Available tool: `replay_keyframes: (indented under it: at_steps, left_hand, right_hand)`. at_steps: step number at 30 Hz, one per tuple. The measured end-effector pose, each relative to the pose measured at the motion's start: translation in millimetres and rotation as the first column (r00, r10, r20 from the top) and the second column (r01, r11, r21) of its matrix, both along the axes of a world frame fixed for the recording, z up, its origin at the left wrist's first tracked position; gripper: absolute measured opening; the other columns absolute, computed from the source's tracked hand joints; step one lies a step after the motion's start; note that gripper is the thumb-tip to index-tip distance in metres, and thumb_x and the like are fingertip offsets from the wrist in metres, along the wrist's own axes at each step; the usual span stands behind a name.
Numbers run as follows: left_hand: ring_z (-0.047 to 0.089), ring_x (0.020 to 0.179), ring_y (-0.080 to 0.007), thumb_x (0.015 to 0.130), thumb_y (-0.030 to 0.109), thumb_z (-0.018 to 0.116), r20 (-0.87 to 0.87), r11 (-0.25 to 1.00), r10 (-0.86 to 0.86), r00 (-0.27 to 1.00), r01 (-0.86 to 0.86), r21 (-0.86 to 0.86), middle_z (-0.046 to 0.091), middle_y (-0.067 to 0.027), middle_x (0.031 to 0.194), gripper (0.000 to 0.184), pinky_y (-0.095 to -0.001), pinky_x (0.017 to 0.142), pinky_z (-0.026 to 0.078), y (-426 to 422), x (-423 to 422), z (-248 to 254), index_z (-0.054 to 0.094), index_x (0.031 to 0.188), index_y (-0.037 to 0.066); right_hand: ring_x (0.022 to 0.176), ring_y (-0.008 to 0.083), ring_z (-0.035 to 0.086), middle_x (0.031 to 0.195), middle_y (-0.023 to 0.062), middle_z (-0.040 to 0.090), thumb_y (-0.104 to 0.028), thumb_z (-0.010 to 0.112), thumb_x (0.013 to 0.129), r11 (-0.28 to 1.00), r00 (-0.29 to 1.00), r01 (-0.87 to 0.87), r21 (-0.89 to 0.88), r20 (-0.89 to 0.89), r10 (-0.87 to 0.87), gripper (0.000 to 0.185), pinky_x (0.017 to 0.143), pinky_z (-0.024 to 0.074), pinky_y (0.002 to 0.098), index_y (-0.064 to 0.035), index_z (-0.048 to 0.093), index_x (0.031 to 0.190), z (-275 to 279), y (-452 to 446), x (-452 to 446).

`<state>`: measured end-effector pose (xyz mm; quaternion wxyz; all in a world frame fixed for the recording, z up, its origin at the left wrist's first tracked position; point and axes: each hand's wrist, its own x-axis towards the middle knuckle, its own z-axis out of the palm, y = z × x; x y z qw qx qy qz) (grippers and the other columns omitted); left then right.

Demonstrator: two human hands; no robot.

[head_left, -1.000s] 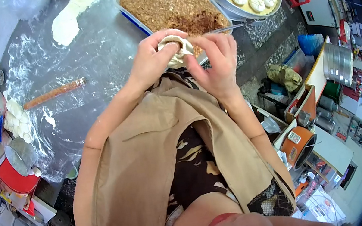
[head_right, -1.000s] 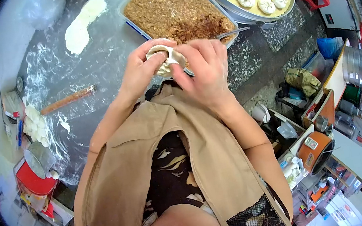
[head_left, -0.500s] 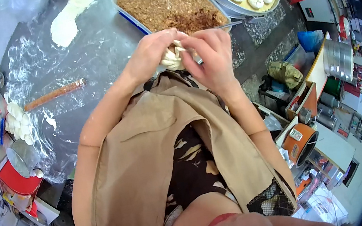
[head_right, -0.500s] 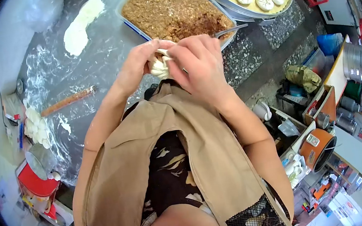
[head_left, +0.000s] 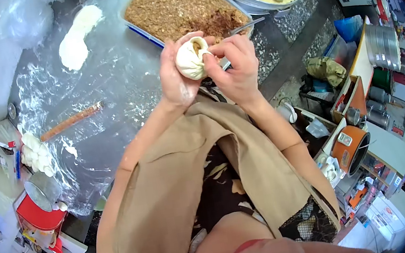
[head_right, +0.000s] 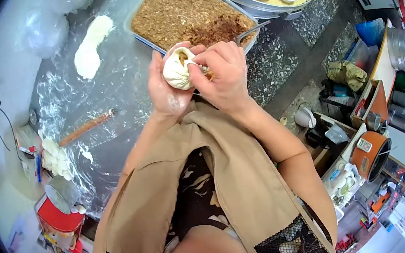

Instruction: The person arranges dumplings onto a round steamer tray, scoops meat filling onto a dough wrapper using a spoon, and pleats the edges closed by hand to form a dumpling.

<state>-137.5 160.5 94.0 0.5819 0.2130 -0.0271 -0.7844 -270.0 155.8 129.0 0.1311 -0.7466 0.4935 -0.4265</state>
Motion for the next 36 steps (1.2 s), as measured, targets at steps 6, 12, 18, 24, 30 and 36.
replay_keyframes:
  at_steps: [6,12,18,24,30,36]
  left_hand:
    - [0.065,0.094,-0.0246,0.093,0.026,0.042,0.031,0.968,-0.251,0.968,0.251,-0.008,0.064,-0.0140,0.105,0.036,-0.0387,0.083,0.054,-13,16,4,0.056,0.113,0.000]
    - [0.066,0.092,-0.0228,0.094,0.025,0.041,0.082,0.954,-0.301,0.950,0.299,0.029,0.066,-0.0123,0.101,0.035,-0.0358,0.079,0.056,-12,19,6,0.059,0.109,-0.001]
    - [0.067,0.087,-0.0219,0.094,0.028,0.042,-0.116,0.895,-0.446,0.887,0.444,-0.051,0.066,-0.0116,0.099,0.037,-0.0375,0.071,0.059,-12,28,6,0.058,0.111,0.000]
    - [0.068,0.080,-0.0215,0.094,0.031,0.042,0.040,0.847,-0.532,0.846,0.532,0.013,0.066,-0.0113,0.097,0.039,-0.0366,0.059,0.061,-18,36,4,0.058,0.113,0.001]
    - [0.067,0.079,-0.0181,0.094,0.032,0.048,0.130,0.822,-0.569,0.812,0.566,0.062,0.066,-0.0085,0.094,0.032,-0.0349,0.057,0.060,-18,39,13,0.061,0.104,0.005]
    - [0.068,0.076,-0.0199,0.094,0.032,0.046,0.181,0.787,-0.615,0.767,0.613,0.073,0.067,-0.0098,0.092,0.034,-0.0352,0.055,0.060,-18,43,9,0.060,0.106,0.003]
  right_hand:
    - [0.077,0.0227,0.054,0.082,0.0015,0.059,-0.010,0.075,0.069,0.991,0.988,-0.012,-0.133,-0.153,-0.009,0.018,0.070,0.0388,0.0361,-0.0111,0.067,0.085,12,2,-2]
    - [0.079,0.0236,0.055,0.084,0.0032,0.061,-0.008,0.074,0.068,0.989,0.985,-0.069,-0.132,-0.167,0.047,0.019,0.070,0.0409,0.0370,-0.0094,0.067,0.086,10,1,-2]
    - [0.081,0.0251,0.055,0.087,0.0045,0.061,-0.008,0.074,0.070,0.992,0.986,-0.125,-0.027,-0.113,0.121,0.020,0.073,0.0428,0.0370,-0.0075,0.066,0.089,25,9,-3]
    - [0.079,0.0258,0.054,0.084,0.0042,0.058,-0.005,0.071,0.071,0.955,0.932,-0.291,-0.056,-0.243,0.270,0.023,0.075,0.0421,0.0379,-0.0086,0.064,0.093,23,8,-7]
    - [0.091,0.0269,0.051,0.098,0.0040,0.057,-0.008,0.072,0.070,0.976,0.932,-0.215,0.024,-0.292,0.212,0.027,0.077,0.0392,0.0387,-0.0105,0.062,0.095,28,7,2]
    - [0.100,0.0258,0.050,0.107,0.0027,0.057,-0.019,0.075,0.068,0.964,0.884,-0.262,0.032,-0.392,0.254,0.031,0.085,0.0367,0.0411,-0.0126,0.060,0.094,34,10,-2]
